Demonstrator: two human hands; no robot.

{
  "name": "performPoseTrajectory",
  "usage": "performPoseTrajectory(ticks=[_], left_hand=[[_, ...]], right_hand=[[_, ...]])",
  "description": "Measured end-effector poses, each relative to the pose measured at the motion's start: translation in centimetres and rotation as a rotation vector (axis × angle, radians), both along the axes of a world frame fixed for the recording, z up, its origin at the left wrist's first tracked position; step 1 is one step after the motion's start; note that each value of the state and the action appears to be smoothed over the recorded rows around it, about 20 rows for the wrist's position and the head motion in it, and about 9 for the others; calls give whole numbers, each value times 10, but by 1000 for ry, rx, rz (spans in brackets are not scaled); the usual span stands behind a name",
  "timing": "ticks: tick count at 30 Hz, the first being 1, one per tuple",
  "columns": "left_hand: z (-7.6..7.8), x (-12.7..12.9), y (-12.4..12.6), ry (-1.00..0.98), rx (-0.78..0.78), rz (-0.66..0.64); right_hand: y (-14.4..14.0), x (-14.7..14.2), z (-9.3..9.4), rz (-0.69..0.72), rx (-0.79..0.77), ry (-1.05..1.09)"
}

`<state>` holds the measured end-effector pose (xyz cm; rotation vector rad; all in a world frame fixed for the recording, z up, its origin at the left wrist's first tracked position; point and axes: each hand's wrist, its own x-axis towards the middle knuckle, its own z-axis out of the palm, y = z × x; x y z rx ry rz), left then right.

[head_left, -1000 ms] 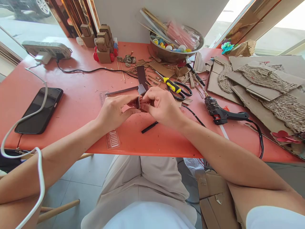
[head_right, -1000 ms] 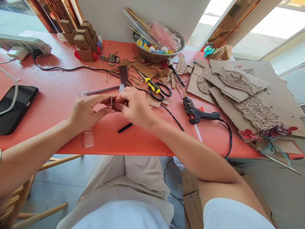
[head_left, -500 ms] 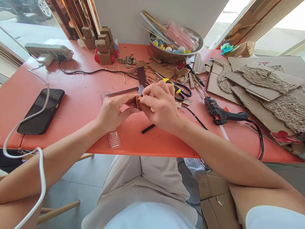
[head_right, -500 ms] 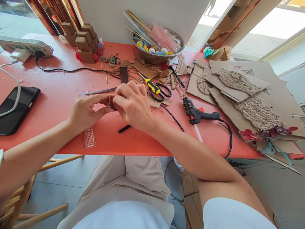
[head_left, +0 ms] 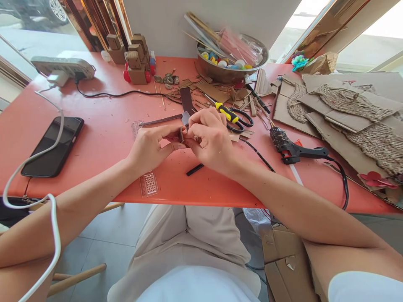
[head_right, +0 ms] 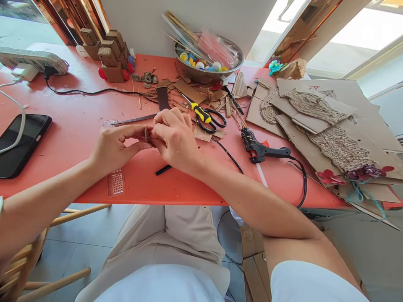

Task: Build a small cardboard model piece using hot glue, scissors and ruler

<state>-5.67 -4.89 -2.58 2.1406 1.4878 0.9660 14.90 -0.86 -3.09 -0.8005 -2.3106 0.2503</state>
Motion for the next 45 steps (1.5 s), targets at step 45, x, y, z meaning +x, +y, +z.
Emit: performPoseTrajectory(ticks=[45], left_hand=[[0,-12,17,44,-110,59]], right_hand=[[24,20,16,-4,-142,-197]])
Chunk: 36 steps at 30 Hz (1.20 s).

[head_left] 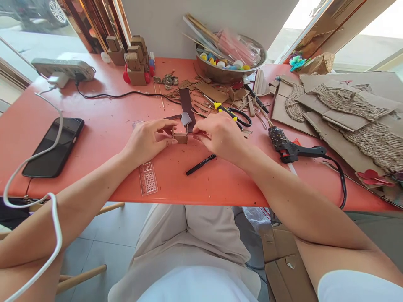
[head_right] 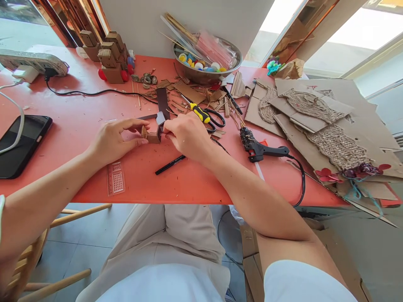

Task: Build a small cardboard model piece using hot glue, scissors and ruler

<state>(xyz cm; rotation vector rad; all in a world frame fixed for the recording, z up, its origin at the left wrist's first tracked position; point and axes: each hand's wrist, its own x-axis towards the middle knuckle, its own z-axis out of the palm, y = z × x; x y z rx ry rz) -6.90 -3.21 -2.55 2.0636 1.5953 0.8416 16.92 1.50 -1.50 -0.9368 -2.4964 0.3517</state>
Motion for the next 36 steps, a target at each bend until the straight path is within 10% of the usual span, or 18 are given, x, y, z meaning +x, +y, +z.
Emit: performPoseTrajectory(ticks=[36], left_hand=[[-4,2,4,-21,-2,19]], right_hand=[[-3,-12,-8,22,-183,209]])
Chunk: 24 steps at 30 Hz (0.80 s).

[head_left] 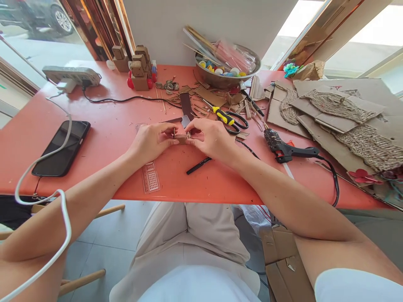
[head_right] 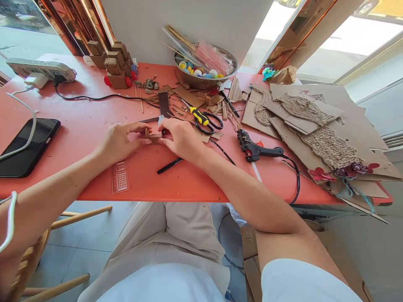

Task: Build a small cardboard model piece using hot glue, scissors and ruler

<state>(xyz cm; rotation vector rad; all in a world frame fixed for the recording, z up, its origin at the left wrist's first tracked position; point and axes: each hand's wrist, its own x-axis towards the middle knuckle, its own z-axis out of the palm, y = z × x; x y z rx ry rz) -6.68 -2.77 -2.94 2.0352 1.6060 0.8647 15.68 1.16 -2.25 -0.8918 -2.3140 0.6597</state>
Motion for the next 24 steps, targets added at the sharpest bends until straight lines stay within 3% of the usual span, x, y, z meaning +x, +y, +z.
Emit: performPoseTrajectory(ticks=[24], left_hand=[[3,-6,-3,-14,-47,41]], right_hand=[[6,-1,-3,36,50,-41]])
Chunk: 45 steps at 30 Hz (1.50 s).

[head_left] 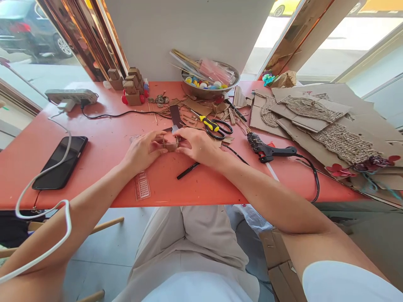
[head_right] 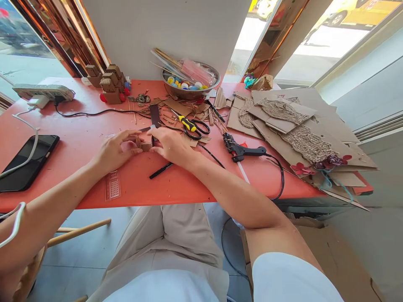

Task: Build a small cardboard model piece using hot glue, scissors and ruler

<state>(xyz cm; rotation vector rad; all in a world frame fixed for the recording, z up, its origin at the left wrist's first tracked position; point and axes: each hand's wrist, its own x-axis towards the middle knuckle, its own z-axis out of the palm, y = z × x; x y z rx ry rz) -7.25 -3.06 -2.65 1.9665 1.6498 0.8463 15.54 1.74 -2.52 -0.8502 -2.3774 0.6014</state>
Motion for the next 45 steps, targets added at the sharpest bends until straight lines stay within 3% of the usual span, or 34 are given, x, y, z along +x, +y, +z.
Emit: performPoseTrajectory(ticks=[2,6,9,14,21,30,33,36,40,43,45], left_hand=[[0,-3,1,-74,-26,35],[1,-6,3,-217,-30,86],[2,-5,4,-293,-16,74],[1,-3,4,-348,-4,42],[-3,-9,8,-411,72,118],[-1,-9,8,-450,130,156],[-1,-9,7,-446,118,152],[-1,-8,7,-433,104,148],[-3,-7,5,-432,88,140],[-5,-7,6,-441,88,135],[-6,-7,6,-446,91,139]], right_hand=[[5,7,6,-89,35,-24],[18,27,17,-468,133,-166],[26,38,15,-590,147,-354],[31,40,9,-610,148,-480],[20,33,20,-657,199,-567],[-1,13,34,-539,42,-430],[5,23,42,-598,23,-413],[14,39,43,-691,-16,-535],[20,51,39,-656,-58,-643],[23,55,41,-628,-58,-565],[25,57,45,-600,-144,-411]])
